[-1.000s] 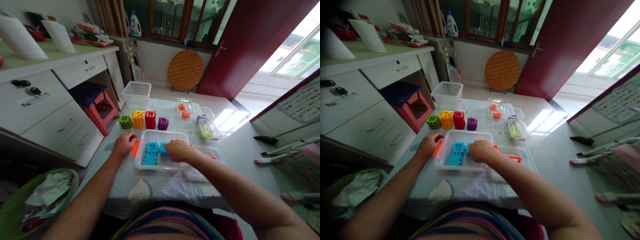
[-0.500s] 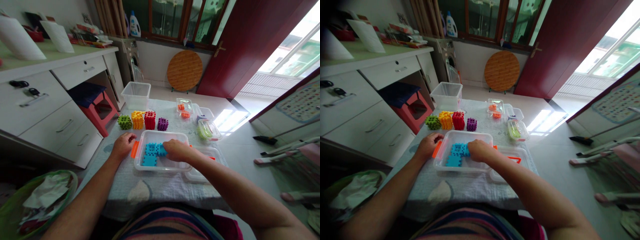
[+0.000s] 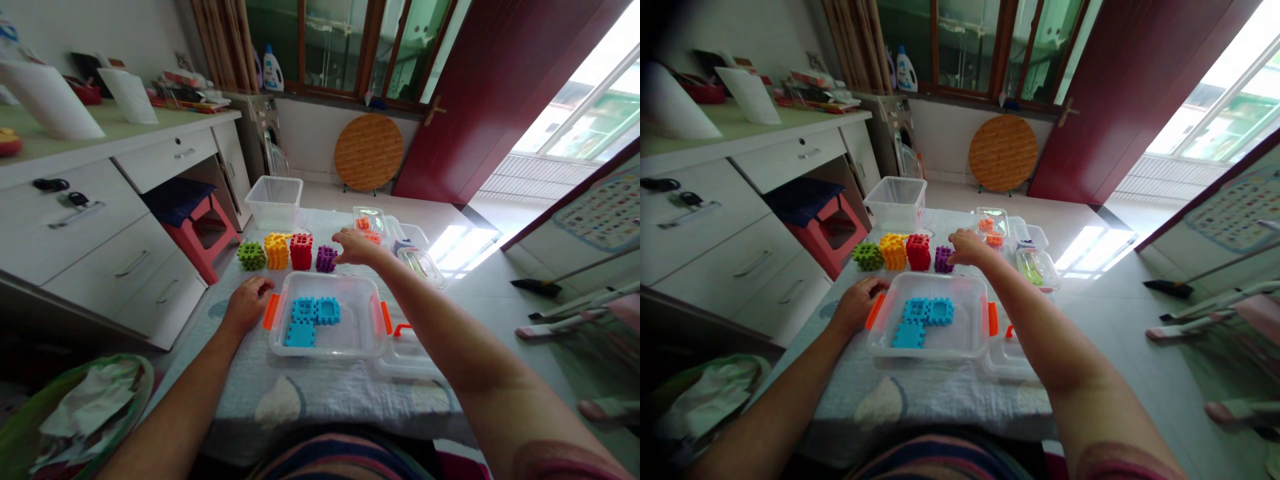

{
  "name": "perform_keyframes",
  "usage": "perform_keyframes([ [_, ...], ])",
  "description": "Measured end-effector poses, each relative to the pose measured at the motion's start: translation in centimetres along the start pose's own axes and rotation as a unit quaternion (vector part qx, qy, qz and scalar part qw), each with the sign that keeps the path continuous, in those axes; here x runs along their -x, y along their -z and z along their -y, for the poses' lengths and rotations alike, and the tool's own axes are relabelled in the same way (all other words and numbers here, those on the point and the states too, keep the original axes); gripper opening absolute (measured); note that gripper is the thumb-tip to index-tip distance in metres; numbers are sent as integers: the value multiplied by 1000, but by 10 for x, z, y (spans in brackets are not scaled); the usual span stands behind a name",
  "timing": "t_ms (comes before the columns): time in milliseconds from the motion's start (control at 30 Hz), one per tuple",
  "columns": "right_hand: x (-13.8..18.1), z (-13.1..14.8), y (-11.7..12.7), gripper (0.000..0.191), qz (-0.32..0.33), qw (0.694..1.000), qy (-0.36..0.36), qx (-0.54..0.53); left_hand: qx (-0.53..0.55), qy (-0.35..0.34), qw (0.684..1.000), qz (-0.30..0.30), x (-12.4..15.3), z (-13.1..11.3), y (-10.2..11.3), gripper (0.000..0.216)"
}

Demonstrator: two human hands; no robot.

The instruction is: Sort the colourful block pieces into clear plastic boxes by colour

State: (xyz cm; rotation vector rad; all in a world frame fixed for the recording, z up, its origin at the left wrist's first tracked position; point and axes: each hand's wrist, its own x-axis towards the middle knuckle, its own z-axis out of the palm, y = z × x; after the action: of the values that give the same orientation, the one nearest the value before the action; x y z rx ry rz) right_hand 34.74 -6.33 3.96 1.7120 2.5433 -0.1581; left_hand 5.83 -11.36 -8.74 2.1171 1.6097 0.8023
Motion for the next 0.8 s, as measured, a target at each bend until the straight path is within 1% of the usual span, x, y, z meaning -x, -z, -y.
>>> perform_keyframes([
  [67,-13,-2,-13,61,26,1000,-12,8,5,0,1000,2,0,-1,0,27],
  [167,-24,-1,-25,69,54,998,-26,14,2,0,1000,2,0,-1,0,26],
  [267,-28,0,-30,64,67,997,-18,24,1,1,1000,2,0,-1,0,26],
  [433,-31,0,-36,52,52,998,-19,33,0,3,1000,1,0,-4,1,25],
  [800,-29,-1,-37,50,33,999,-11,22,-1,4,1000,1,0,-4,2,24],
])
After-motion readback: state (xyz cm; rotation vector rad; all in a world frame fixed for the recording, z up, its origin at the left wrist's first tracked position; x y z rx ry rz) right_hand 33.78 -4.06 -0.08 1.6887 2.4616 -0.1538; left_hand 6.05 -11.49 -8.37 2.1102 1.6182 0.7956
